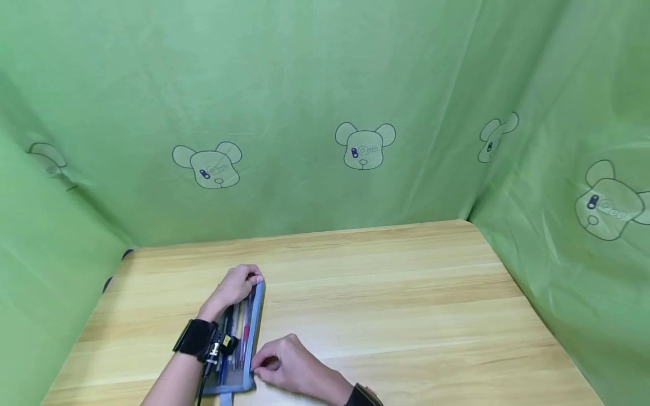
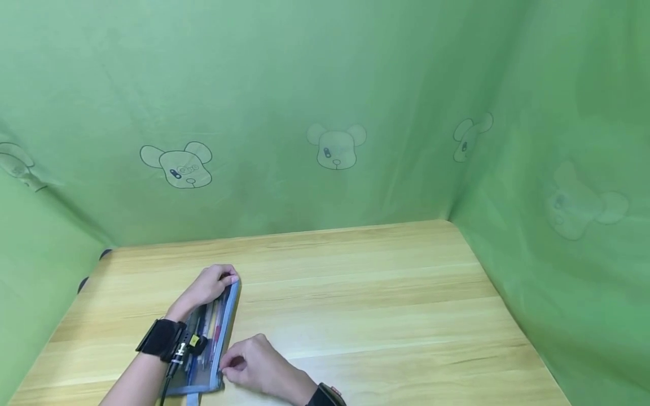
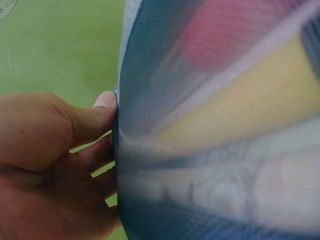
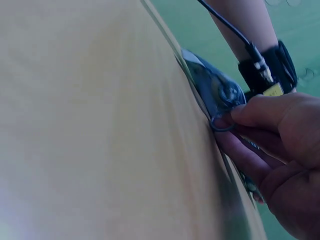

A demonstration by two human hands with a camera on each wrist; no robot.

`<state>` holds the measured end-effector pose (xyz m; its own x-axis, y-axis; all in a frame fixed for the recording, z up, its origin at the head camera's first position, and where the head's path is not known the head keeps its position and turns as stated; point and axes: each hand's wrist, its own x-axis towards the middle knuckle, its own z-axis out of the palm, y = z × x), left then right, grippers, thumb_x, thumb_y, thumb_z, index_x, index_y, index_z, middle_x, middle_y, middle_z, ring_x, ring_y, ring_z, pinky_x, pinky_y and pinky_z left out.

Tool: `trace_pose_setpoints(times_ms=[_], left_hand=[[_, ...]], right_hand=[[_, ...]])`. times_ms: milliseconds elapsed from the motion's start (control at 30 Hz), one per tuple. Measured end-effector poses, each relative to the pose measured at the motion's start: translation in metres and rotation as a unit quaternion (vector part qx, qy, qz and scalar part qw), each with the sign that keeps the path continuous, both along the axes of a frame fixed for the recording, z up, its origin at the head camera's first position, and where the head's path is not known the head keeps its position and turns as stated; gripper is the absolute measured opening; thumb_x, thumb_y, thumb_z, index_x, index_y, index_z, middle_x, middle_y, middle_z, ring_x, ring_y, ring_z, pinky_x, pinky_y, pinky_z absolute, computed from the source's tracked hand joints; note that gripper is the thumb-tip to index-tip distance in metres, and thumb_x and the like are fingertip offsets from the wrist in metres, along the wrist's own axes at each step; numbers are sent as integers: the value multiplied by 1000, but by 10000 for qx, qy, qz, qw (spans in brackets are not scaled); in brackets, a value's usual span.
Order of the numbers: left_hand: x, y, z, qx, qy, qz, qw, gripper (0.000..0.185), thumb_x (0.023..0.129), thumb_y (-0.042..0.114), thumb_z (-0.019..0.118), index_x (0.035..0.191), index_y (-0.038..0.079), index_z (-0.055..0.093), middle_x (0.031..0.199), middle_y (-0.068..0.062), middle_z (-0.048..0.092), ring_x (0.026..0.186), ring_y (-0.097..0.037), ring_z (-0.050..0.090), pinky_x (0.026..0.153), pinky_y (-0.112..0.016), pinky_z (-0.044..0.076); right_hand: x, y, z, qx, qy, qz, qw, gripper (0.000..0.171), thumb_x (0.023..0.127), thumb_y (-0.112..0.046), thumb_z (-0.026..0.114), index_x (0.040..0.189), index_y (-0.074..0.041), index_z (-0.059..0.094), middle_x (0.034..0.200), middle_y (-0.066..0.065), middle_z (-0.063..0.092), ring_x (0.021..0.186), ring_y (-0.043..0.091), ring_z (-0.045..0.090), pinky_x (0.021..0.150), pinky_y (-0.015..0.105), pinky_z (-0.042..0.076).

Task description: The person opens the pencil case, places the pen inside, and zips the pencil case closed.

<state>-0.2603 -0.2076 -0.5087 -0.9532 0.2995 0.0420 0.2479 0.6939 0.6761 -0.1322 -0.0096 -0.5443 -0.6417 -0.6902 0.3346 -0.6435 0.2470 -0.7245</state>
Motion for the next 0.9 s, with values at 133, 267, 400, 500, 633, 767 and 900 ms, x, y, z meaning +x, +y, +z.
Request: trace_pose_setpoints(times_ms=[133, 267, 400, 500, 633, 767, 900], left_hand=[[-2, 0, -1, -48, -51, -3, 10000, 16, 101, 5, 60, 89, 5, 70, 79, -4, 62, 69, -19, 55, 63, -33, 48], [-3, -1, -2, -42, -60, -3, 10000, 16, 101, 5, 60, 88, 4, 69, 78, -5, 62, 69, -19, 55, 63, -33, 48], [-4, 0, -1, -56, -110, 55, 9999, 16, 102, 5, 59, 89, 4, 69, 79, -5, 61, 70, -20, 55, 63, -33, 48], [-6, 1, 2, -177, -108, 33, 9998, 16, 102, 6, 59, 90, 4, 69, 80, -5, 62, 71, -19, 55, 63, -33, 48], [-7, 1, 6, -311, -99, -106, 9994, 15, 102, 6, 60, 91, 4, 70, 80, -4, 62, 71, -18, 55, 64, -33, 48], [-6, -1, 7, -424, -13, -164, 9990, 14, 101, 6, 61, 92, 3, 72, 80, -3, 64, 72, -18, 56, 67, -35, 50], [-4, -3, 8, -562, 48, -63, 9984, 15, 102, 9, 60, 98, 3, 73, 86, -5, 68, 77, -19, 60, 73, -40, 53]], right_hand=[[6, 4, 2, 200, -54, 339, 9992, 11, 94, -1, 71, 99, -6, 80, 96, -4, 77, 86, -17, 62, 70, 3, 50], [8, 7, 4, 324, -28, 409, 9986, 12, 97, -3, 69, 101, -7, 79, 99, -6, 77, 86, -18, 61, 70, 3, 50], [6, 8, 4, 316, 67, 424, 9986, 13, 95, 0, 69, 100, -6, 79, 98, -5, 76, 87, -17, 61, 70, 2, 49], [4, 9, 3, 222, -92, 393, 9989, 12, 94, 1, 70, 98, -6, 79, 96, -6, 76, 86, -16, 62, 70, 3, 50], [1, 12, -1, -9, -656, 220, 9976, 8, 95, -4, 72, 97, -6, 79, 94, -8, 76, 85, -15, 63, 71, 8, 54], [-7, 21, -1, -16, -905, -80, 9959, 8, 96, -11, 72, 100, -8, 79, 94, -10, 76, 83, -12, 64, 73, 10, 55], [-24, 39, 7, 13, -1018, -506, 9935, 16, 97, -13, 71, 109, -5, 75, 101, -4, 75, 89, -4, 67, 81, 14, 56]])
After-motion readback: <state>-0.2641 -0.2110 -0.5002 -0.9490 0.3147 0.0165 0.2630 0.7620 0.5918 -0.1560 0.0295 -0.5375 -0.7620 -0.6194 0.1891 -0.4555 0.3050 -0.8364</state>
